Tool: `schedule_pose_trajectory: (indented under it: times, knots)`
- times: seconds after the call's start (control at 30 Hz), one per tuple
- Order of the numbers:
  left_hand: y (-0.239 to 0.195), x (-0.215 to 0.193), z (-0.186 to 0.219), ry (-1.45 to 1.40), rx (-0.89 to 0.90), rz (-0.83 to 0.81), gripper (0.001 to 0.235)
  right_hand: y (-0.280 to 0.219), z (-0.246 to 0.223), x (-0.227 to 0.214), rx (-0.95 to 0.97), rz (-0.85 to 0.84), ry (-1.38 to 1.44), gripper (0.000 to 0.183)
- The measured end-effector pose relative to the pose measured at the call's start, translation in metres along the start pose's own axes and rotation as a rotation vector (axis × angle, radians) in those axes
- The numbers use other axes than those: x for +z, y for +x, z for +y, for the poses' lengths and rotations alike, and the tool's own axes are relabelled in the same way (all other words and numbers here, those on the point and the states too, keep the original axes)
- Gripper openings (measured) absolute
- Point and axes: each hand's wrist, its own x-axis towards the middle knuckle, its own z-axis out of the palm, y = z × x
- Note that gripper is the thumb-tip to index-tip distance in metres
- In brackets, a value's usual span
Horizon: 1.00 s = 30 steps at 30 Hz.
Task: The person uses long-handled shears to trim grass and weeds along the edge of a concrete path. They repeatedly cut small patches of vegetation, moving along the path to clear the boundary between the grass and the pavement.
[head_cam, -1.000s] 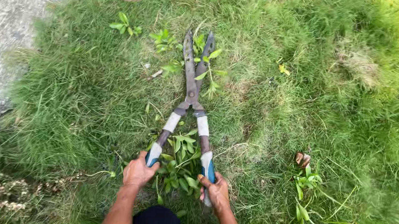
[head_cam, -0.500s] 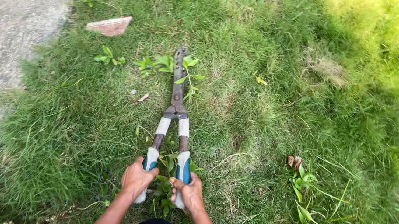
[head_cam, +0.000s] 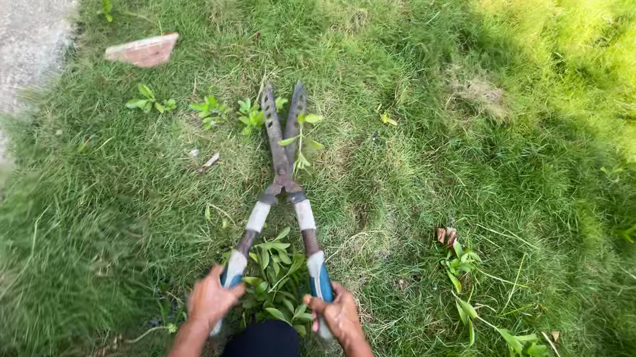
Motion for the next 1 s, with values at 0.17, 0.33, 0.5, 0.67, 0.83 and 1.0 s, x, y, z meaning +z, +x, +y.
schedule_pose_trajectory:
  times: [0.17,0.33,0.5,0.67,0.83,1.0]
  knots:
    - [0.024,-0.060,0.026,0.028,0.051,0.043,0.057,0.027,-0.020,0.017,-0.078,-0.031,-0.047,0.043]
    - [0.027,-0.030,0.049,0.078,-0.040,0.148,0.057,0.040,-0.012,0.019,-0.142,-0.099,-0.033,0.035]
    - [-0.026,0.096,0.002,-0.132,-0.229,0.071,0.059,0.026,0.075,-0.002,0.174,-0.104,0.009,0.032]
    - [-0.080,0.159,-0.014,-0.185,-0.440,-0.003,0.061,0.010,0.125,-0.045,0.339,-0.104,-0.033,0.029]
    - [-0.132,0.180,-0.021,-0.210,-0.518,0.003,0.064,-0.023,0.150,-0.077,0.318,0.050,-0.120,0.039]
    - [-0.136,0.178,-0.034,-0.358,-0.567,0.039,0.061,-0.011,0.146,-0.108,0.263,0.021,-0.266,0.039]
